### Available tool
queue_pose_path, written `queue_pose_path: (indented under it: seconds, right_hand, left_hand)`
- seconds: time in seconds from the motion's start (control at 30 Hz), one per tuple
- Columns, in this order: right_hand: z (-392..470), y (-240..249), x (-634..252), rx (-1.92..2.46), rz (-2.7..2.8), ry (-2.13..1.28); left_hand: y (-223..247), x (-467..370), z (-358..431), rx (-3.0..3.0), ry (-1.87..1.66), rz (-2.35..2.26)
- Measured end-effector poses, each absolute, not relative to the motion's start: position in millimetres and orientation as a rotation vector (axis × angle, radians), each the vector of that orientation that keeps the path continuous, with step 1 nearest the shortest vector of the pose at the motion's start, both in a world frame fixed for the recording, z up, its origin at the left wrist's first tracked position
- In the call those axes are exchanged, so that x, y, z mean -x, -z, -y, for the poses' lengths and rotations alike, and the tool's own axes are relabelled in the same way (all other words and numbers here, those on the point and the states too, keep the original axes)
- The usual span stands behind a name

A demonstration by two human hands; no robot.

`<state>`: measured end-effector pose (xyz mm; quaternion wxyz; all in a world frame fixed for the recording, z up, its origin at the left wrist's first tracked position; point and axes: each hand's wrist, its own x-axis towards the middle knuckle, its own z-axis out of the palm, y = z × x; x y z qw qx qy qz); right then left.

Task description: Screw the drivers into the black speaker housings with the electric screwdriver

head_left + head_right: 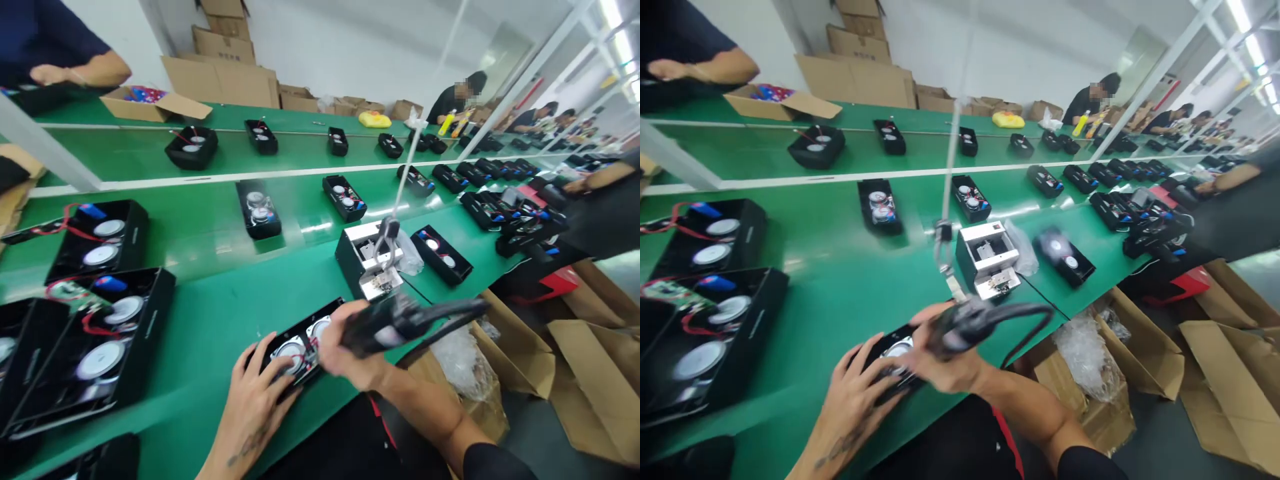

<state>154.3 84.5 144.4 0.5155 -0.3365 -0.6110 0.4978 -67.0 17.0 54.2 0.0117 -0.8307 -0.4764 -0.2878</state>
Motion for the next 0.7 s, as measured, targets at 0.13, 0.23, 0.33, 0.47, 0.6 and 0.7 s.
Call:
queue_pose_path:
  seconds: [0.13, 0.23, 0.33, 0.47, 0.6, 0.7]
  right_hand:
    - [-136, -168, -219, 0.888, 1.071, -0.696]
    - [-168, -172, -250, 1.007, 1.063, -0.527]
    - [-182, -165, -257, 1.048, 1.105, -0.538]
    - [-183, -157, -257, 1.046, 1.199, -0.644]
    - [-167, -160, -256, 1.02, 1.27, -0.9]
    - [-141, -161, -243, 0.858, 1.217, -1.107]
  left_hand:
    - [-57, 98, -13, 2.638, 0.879, 1.232]
    - [-68, 100, -13, 2.601, 0.898, 1.199]
    - [-79, 80, -18, 2.568, 0.85, 1.231]
    - [-80, 49, -25, 2.576, 0.744, 1.292]
    - [-75, 38, -26, 2.601, 0.612, 1.325]
    - [-78, 31, -23, 2.621, 0.579, 1.418]
